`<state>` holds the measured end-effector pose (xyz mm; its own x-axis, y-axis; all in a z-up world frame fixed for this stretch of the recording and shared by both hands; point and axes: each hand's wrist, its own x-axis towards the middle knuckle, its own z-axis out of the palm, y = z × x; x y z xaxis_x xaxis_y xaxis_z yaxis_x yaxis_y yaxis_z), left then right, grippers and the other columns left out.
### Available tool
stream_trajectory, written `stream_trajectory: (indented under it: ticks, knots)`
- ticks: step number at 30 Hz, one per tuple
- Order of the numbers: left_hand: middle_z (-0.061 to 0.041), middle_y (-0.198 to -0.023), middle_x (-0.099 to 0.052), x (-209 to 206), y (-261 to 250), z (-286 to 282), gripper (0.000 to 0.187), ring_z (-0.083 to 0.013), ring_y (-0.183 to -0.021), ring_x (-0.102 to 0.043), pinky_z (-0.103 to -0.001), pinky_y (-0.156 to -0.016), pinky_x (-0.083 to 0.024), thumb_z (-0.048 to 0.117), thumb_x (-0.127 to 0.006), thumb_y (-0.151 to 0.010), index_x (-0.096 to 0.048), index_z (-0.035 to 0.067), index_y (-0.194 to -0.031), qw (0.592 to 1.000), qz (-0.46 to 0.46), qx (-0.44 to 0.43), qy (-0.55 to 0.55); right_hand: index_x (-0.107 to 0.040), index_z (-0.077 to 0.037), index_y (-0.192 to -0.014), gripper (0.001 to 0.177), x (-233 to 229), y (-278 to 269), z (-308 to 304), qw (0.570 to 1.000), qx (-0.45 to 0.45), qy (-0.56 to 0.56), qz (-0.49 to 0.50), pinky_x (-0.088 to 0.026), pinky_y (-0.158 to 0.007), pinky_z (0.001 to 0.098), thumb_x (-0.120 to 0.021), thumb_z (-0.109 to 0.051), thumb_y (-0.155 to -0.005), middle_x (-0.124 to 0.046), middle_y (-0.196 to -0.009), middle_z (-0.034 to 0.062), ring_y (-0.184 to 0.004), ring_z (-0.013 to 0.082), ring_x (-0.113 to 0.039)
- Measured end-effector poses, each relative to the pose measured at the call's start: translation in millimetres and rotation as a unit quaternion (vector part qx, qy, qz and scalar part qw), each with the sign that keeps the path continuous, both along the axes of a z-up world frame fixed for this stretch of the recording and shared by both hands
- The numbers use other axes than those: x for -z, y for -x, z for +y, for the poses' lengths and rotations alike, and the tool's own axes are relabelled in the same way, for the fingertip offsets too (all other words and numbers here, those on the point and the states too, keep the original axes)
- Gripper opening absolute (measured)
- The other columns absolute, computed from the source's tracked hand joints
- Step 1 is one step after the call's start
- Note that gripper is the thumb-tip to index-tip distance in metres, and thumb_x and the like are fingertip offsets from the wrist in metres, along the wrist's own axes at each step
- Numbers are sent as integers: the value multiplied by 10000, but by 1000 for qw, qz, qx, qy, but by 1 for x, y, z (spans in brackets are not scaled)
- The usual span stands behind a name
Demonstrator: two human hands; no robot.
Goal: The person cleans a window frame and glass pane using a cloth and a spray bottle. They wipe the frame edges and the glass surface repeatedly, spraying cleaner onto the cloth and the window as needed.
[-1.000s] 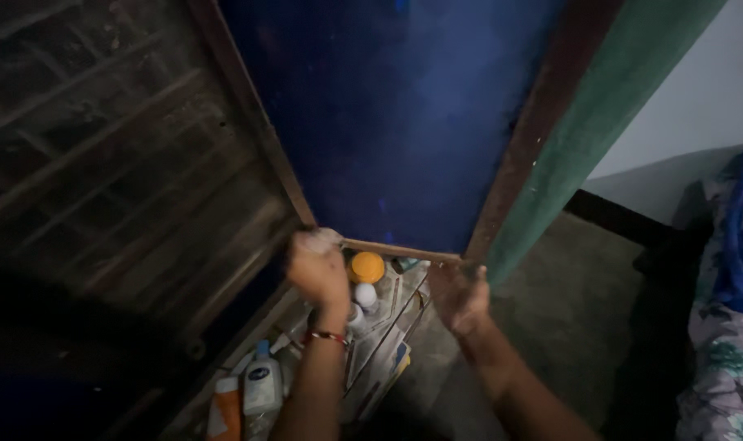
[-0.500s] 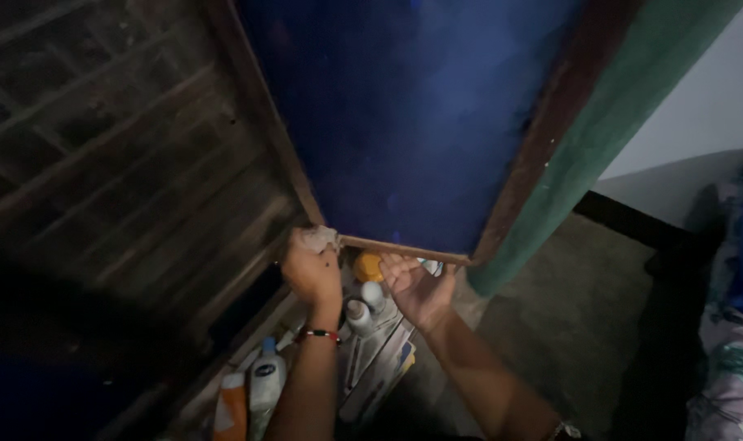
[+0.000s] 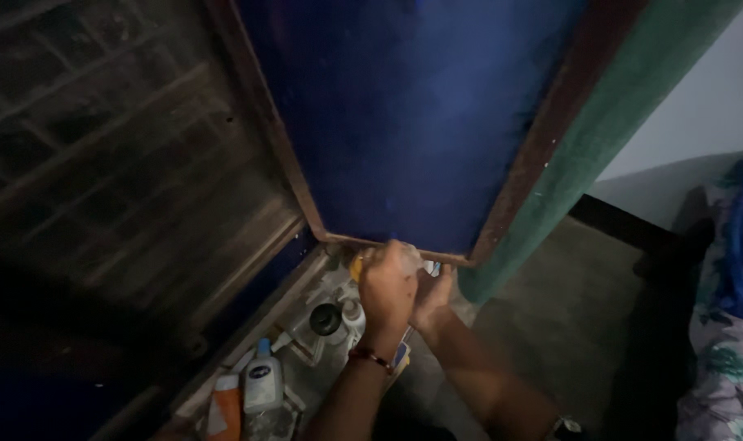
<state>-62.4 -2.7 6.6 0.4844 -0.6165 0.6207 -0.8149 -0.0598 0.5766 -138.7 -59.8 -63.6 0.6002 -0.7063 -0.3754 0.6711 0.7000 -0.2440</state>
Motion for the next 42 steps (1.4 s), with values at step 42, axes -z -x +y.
stream_trajectory:
  ticks: [42]
  knots:
    - [-126, -910, -739, -23, -25, 10, 185, -297, -850, -725, -411, -786, -567, 117, -767, -802, -658, 68, -943, 975, 174, -82, 113, -600, -18, -1104, 584, 0, 41, -6, 993, 119, 8, -7, -514, -1028, 469, -245, -482, -1091, -671, -1133, 154, -1107, 311, -659]
